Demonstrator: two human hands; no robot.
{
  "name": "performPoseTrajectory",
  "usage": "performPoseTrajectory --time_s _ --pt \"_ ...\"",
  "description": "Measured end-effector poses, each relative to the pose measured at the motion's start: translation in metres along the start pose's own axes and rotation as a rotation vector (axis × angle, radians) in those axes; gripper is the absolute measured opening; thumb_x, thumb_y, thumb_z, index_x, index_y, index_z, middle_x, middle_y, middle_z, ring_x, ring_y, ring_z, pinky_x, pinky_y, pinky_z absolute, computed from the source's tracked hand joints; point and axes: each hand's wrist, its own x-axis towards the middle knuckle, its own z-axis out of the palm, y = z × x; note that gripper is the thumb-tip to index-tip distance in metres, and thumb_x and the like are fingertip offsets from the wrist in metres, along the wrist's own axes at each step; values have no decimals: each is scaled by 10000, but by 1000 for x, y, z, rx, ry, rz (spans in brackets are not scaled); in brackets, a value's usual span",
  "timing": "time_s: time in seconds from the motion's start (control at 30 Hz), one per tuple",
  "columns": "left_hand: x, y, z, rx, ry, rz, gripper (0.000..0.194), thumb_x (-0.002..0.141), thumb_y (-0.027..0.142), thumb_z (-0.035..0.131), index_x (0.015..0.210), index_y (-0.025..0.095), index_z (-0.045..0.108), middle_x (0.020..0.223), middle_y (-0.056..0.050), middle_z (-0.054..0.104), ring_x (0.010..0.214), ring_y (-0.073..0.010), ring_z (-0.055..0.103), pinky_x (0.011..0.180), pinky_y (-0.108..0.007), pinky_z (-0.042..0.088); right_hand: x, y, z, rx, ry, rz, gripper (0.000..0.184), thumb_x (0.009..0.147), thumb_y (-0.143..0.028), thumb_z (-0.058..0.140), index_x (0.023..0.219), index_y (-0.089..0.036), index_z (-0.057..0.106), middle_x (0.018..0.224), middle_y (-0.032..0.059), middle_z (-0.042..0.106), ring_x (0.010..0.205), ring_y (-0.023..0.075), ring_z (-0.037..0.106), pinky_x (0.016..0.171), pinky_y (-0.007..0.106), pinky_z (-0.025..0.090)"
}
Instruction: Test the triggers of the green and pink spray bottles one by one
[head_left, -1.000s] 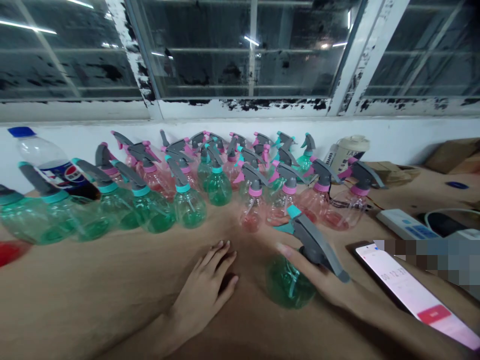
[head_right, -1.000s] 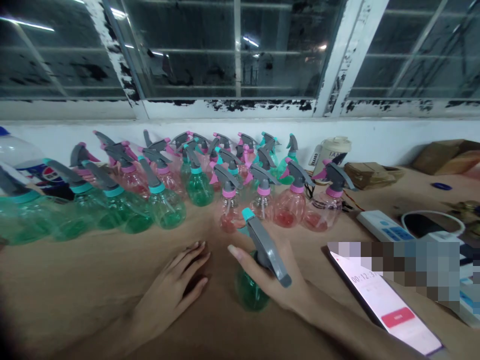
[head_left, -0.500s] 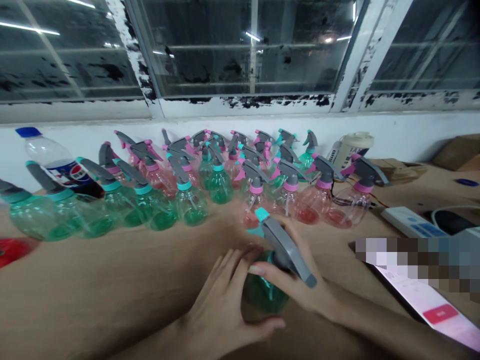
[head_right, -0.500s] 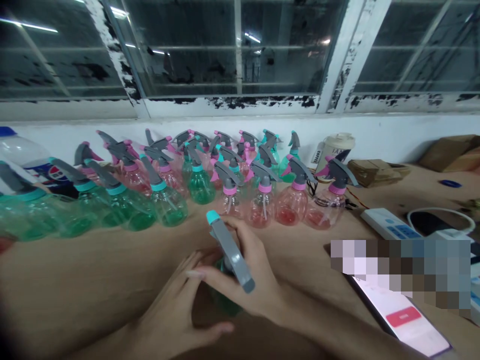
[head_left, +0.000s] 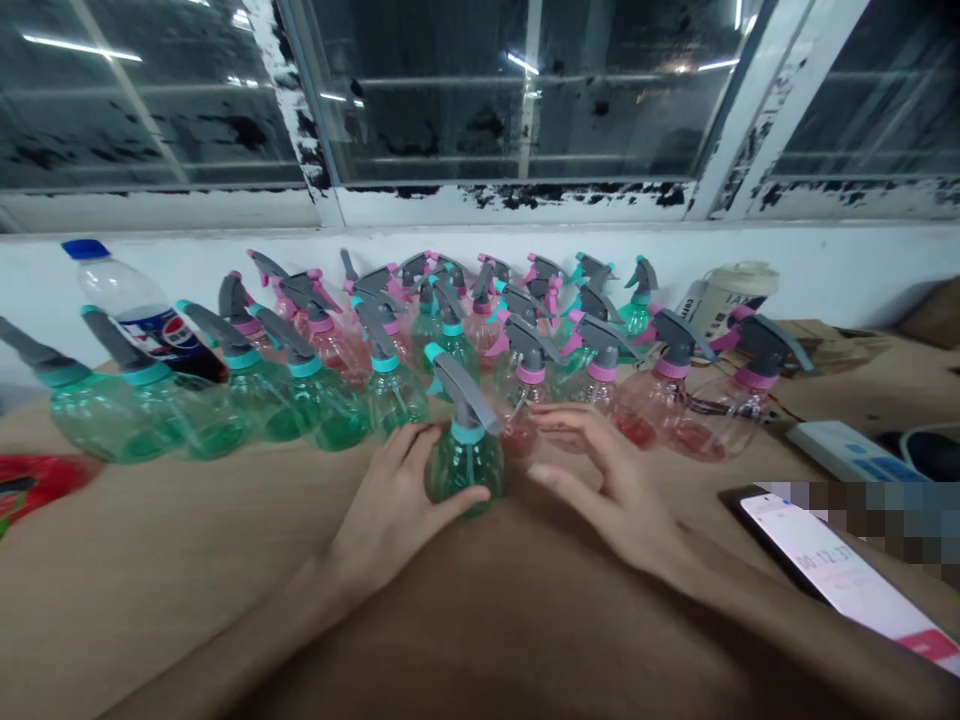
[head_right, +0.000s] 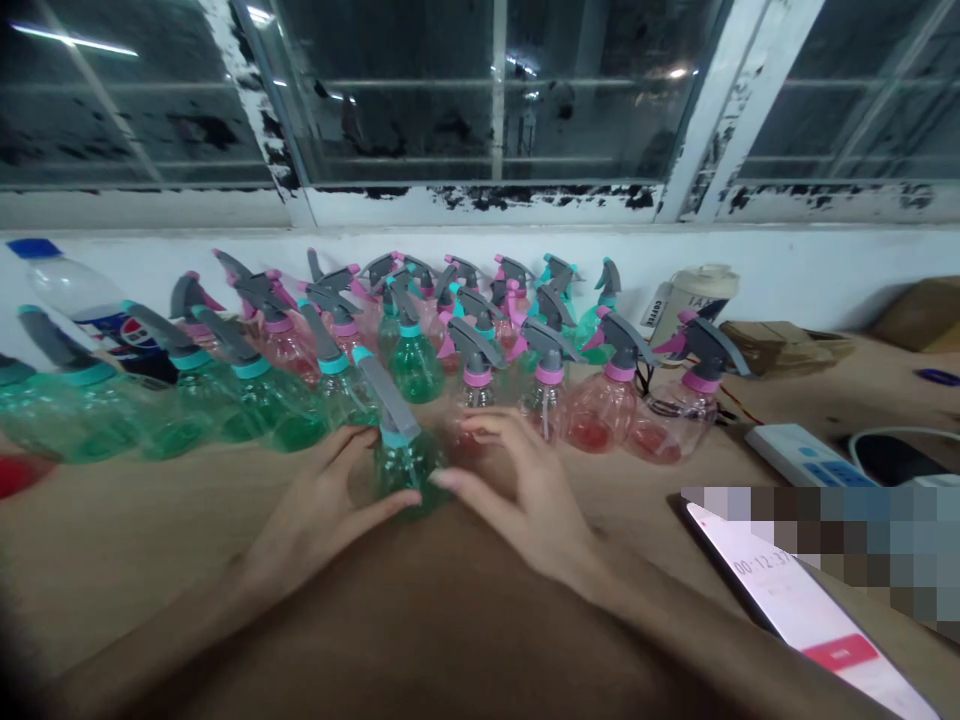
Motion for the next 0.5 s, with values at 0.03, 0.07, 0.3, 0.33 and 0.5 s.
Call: performPoseTrajectory --time_s 0.03,0.07,0.3,0.33,0.5 --pt "6 -5 2 26 14 -19 587 754 572 598 1153 162 466 1118 -92 536 1066 -275 513 906 -415 415 3 4 -5 -5 32 57 285 817 -383 578 1045 -215 548 1078 67 597 1000 198 576 863 370 462" --pt "11 -9 4 46 33 -33 606 748 585 597 1160 161 460 1117 -95 540 1065 -281 517 896 -419 420 6 8 -10 -15 58 113 257 824 -391 565 1014 -218 560 1021 56 618 915 189 607 794 355 492" --pt "34 -25 14 133 90 -45 657 758 625 560 1167 122 452 1070 -127 596 1013 -295 557 839 -420 436 33 29 -18 -296 87 226 478 783 -473 561 1139 -154 551 747 56 674 638 203 630 628 366 494" --pt "36 -27 14 160 95 -26 651 763 625 553 1156 114 464 1064 -132 600 1011 -296 555 843 -421 430 37 31 -15 -333 86 219 507 785 -477 554 1162 -139 543 680 44 665 599 203 623 614 362 487" --pt "44 -28 13 352 129 51 599 799 591 536 1137 97 515 1055 -138 608 1030 -319 512 839 -440 391 53 41 5 -398 90 194 611 772 -540 535 1199 -104 519 724 86 678 589 225 622 578 360 471"
